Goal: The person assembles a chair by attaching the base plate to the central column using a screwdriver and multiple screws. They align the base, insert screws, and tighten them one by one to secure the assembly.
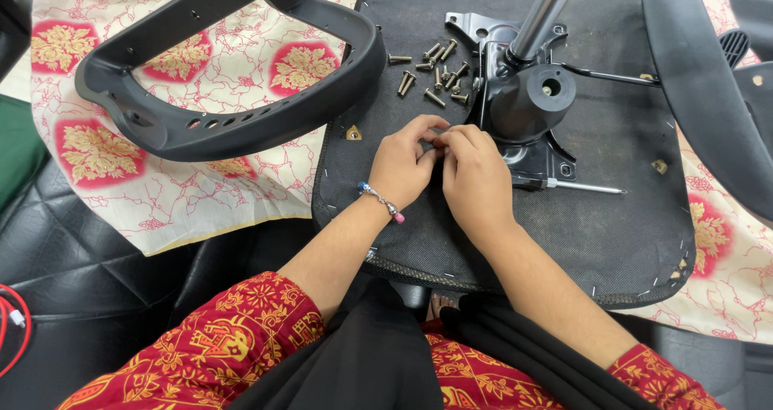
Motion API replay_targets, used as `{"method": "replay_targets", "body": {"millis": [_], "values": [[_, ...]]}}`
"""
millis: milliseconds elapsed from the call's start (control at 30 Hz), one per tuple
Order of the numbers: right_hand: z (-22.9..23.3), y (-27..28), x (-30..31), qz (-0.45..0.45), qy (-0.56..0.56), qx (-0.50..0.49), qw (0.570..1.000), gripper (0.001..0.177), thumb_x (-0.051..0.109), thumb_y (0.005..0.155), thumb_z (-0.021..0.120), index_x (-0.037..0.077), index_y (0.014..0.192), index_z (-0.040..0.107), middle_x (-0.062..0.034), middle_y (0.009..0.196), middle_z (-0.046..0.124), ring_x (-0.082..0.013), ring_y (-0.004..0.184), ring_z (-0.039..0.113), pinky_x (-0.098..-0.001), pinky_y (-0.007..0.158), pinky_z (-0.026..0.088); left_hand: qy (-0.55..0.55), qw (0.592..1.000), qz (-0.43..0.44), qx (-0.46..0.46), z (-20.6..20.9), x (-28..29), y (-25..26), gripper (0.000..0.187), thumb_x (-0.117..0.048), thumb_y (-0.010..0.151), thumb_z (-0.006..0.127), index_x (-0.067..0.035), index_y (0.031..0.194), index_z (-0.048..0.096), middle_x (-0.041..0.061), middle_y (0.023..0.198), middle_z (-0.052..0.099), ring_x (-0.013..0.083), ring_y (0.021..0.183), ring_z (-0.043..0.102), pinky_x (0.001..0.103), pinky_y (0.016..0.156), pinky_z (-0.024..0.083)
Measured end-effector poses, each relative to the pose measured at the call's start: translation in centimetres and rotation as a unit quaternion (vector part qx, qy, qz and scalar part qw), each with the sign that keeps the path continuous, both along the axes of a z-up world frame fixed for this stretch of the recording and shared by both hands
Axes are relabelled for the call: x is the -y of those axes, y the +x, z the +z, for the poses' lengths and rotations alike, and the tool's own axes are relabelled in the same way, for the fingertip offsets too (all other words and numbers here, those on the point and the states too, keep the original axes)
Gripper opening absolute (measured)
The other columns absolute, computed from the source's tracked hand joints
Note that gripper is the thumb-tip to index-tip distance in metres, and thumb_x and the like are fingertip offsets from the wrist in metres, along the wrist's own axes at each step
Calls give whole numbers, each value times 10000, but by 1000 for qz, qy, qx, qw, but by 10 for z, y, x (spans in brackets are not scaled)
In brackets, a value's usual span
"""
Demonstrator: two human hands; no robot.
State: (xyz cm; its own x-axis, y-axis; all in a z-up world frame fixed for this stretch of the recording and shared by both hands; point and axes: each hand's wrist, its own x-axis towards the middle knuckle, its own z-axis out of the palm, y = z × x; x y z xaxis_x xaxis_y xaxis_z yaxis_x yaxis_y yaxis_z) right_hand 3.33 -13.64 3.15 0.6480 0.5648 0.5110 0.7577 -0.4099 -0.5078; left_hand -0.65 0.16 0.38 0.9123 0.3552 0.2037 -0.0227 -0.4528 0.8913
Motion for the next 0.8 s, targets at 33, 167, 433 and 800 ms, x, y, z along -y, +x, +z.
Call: {"method": "replay_targets", "body": {"millis": [33, 167, 433, 800], "values": [[0, 1, 1, 2, 2, -3, 1000, 107, -27, 923, 626, 9, 1007, 683, -111, 1045, 674, -315, 968, 646, -426, 824, 524, -5, 1000, -5, 2, 0, 0, 0, 349, 9, 840, 639, -84, 1175, 668, 88, 978, 789, 212, 531, 646, 344, 565, 521], [2, 4, 3, 8, 0, -12, 1000, 90, 16, 898, 673, 7, 987, 686, -130, 1003, 656, -333, 936, 647, -432, 793, 522, -2, 999, -18, 38, 0, -1, -1, 322, 11, 875, 631, -77, 1182, 670, 92, 986, 791, 173, 577, 677, 315, 595, 539], [2, 15, -3, -16, -41, -76, 996, 85, 21, 876, 700, 3, 953, 730, -174, 906, 632, -367, 848, 650, -457, 763, 521, 9, 998, 4, 55, 0, 1, -3, 268, 25, 873, 604, -59, 1117, 678, 106, 993, 787, 167, 543, 657, 307, 557, 517], [8, 27, -5, -57, -119, -74, 988, 246, 235, 829, 809, 9, 814, 712, -145, 872, 675, -345, 834, 666, -464, 726, 522, 37, 997, 50, 47, 7, 2, -7, 236, 6, 826, 615, -77, 1027, 708, 76, 951, 769, 194, 533, 619, 339, 549, 517]]}}
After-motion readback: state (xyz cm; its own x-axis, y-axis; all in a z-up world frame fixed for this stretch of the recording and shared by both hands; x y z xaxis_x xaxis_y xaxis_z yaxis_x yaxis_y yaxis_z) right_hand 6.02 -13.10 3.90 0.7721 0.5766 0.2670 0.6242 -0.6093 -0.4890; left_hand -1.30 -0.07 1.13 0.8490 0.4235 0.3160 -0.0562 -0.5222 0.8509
